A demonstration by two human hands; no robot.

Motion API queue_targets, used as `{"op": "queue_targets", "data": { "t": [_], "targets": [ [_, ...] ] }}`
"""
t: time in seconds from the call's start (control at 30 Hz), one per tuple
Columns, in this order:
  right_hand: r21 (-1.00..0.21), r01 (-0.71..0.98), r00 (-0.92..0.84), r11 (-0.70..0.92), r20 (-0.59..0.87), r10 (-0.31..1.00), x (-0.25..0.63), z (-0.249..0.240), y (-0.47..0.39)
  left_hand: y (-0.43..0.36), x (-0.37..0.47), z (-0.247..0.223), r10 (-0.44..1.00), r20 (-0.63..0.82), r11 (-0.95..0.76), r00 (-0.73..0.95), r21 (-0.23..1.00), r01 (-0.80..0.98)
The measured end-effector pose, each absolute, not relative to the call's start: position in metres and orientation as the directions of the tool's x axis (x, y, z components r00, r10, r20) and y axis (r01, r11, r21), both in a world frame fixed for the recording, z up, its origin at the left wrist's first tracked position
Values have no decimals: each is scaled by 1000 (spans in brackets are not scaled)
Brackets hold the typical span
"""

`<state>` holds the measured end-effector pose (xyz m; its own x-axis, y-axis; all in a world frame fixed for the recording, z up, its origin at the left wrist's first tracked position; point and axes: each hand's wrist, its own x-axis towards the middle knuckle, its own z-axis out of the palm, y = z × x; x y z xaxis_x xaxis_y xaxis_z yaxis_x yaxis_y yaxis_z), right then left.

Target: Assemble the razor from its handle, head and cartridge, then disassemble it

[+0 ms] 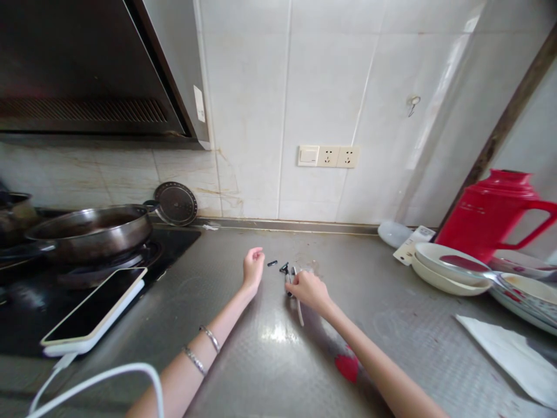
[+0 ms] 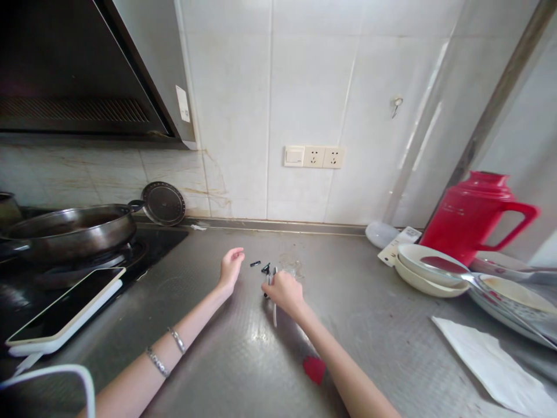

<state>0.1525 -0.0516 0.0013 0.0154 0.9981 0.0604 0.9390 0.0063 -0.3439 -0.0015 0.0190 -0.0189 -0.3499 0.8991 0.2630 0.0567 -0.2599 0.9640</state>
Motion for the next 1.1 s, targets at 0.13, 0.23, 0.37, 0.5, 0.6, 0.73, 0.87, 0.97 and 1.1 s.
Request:
{"op": "queue_targets", "data": {
  "t": [0.13,0.23,0.37,0.5,0.6,0.73,0.87,0.97,1.1],
  "targets": [
    [-294,956,4,13,57,998,150,1,-53,21,-2,-22,904,272,-255,-330,962,93],
    [-263,965,-1,18,66,998,148,-2,-52,23,-2,-25,909,281,-253,-309,959,129],
    [-254,967,-10,31,82,997,150,-4,-50,24,-3,-29,912,319,-270,-259,940,209],
    [-270,963,4,28,116,993,158,0,-47,28,-10,-33,912,398,-324,-98,845,425],
    [-285,958,45,-8,123,991,172,4,-41,35,-17,-36,875,480,-405,70,644,649],
    [-308,950,90,-42,144,985,196,4,-31,46,-25,-37,846,483,-464,226,458,759],
    [-335,939,148,-84,171,974,218,1,-22,54,-28,-38,831,434,-520,349,382,764],
    [-368,924,180,-104,179,967,229,-1,-17,57,-28,-40,836,405,-514,370,345,785],
    [-386,917,194,-104,200,961,237,-3,-14,59,-28,-43,839,395,-506,374,315,803]
  ]
}}
